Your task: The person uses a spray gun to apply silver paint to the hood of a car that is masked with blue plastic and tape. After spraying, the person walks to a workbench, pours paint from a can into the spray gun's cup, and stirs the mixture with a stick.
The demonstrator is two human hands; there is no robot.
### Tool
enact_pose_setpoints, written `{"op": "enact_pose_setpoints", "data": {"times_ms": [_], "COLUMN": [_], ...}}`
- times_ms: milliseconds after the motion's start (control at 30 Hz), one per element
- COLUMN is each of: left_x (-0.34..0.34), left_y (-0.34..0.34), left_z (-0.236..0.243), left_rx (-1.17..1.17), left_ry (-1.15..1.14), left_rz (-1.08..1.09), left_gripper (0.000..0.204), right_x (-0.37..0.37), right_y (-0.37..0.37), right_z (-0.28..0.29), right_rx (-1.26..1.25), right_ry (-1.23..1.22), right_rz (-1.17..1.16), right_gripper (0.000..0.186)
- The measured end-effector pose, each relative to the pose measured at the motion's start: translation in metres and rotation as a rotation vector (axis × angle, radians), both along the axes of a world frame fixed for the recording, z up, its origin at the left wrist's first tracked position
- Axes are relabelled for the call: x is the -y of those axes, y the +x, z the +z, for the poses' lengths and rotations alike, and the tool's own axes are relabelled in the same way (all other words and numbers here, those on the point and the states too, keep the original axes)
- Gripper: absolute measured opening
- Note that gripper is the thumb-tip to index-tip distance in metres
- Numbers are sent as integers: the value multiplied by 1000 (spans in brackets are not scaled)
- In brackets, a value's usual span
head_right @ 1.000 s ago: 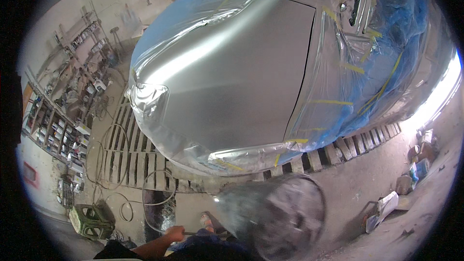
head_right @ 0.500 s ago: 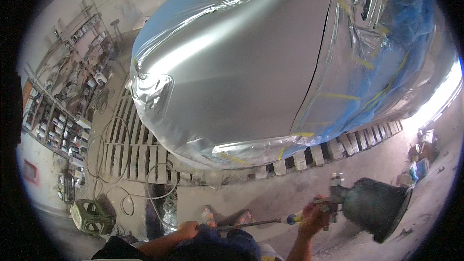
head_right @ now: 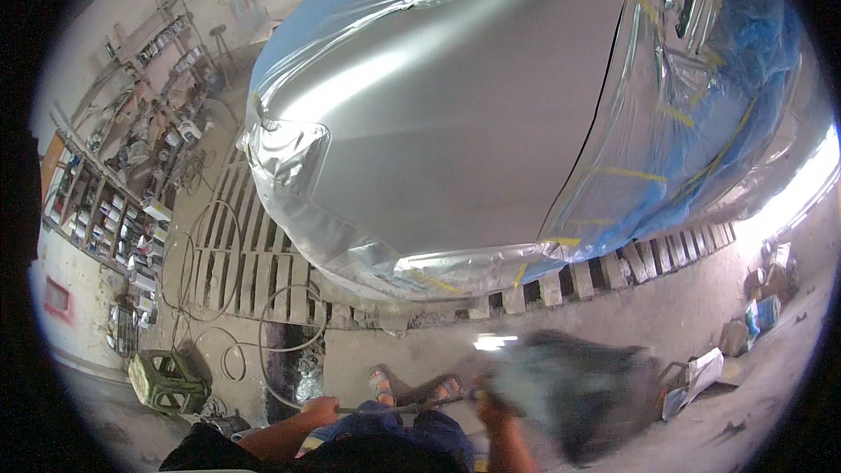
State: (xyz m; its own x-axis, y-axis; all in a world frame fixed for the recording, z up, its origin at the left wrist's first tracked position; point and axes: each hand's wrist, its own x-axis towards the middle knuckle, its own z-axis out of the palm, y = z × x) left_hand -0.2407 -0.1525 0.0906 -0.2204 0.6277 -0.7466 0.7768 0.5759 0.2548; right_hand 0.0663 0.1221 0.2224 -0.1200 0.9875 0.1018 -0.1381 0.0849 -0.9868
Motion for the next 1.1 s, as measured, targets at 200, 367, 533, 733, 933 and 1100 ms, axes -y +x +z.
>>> {"op": "enact_pose_setpoints", "data": {"times_ms": [200,367,533,733,933,1100], "left_x": [-55,-48,2,-8,-48,-47], "left_y": [38,40,5,3,24,22], "left_z": [17,12,-7,-1,10,8], "left_rx": [94,105,23,27,136,129], "left_ry": [74,132,44,-53,108,78], "left_rz": [39,51,43,26,3,0], "left_gripper": [32,28,28,28,26,26], "right_x": [-38,-14,21,22,-14,-16], "right_y": [84,21,-17,-29,34,20], "right_z": [14,3,-17,-20,-20,-17], "right_rx": [102,97,168,190,50,110], "right_ry": [-129,187,90,84,68,98], "right_rz": [-462,-246,40,112,-389,-378], "right_gripper": [35,17,18,20,24,32]}}
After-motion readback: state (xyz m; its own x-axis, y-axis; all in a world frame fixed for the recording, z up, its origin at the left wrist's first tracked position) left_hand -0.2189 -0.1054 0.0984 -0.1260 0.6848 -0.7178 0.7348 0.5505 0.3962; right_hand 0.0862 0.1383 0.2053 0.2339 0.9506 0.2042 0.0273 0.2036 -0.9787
